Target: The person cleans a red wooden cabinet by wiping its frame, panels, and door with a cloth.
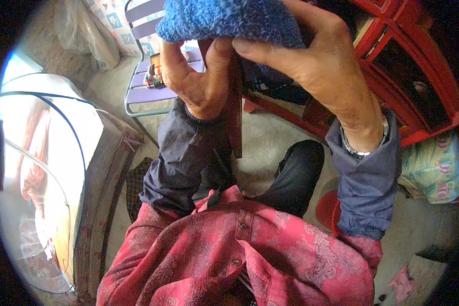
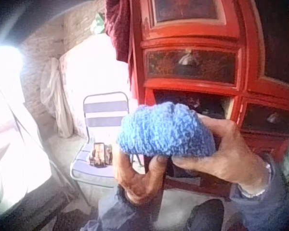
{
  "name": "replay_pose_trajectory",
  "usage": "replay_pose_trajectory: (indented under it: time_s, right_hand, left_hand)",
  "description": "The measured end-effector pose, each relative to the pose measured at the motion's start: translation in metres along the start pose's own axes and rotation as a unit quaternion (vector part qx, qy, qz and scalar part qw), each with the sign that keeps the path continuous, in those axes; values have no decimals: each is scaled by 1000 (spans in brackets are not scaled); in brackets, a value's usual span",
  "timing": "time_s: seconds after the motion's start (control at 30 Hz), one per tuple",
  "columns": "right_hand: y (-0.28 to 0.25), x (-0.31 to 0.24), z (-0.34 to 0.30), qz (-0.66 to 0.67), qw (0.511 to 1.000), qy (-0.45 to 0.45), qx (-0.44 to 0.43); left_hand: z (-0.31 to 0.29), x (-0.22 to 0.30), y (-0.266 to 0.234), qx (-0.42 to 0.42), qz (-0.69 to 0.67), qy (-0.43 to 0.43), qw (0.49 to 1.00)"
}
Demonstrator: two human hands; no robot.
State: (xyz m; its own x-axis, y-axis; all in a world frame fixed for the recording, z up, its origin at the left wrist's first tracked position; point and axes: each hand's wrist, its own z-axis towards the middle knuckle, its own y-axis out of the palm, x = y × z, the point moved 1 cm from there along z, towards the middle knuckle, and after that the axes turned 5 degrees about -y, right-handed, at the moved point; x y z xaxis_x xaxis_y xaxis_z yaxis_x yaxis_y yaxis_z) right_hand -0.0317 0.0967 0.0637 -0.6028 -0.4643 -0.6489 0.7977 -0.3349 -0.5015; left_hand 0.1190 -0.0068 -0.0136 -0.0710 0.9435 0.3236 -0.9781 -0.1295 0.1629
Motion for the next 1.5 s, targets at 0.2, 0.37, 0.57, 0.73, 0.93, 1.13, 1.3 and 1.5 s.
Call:
replay_pose_trajectory:
  time_s: [0.2,0.37,0.57,0.73,0.93,1.13,1.3,1.5]
  right_hand:
    - [6,-1,-6,-16,999,-20,27]
    - [22,-4,1,-15,995,-46,87]
    - [31,-6,20,82,985,-141,57]
    - [30,0,21,20,985,-153,71]
    - [42,4,21,103,968,-174,149]
    - [34,-10,25,-70,979,-148,118]
    - [36,16,54,16,986,-118,120]
    - [38,21,65,88,988,-98,85]
  left_hand:
    - [-1,-1,5,12,-21,5,1000]
    - [0,-1,8,18,-10,9,1000]
    - [4,8,8,5,-55,10,998]
    - [3,2,3,-30,-40,8,999]
    - [1,-2,7,7,-31,26,999]
    - [2,5,-2,-36,35,50,997]
    - [1,0,7,5,9,26,1000]
    - [1,-3,5,6,2,30,1000]
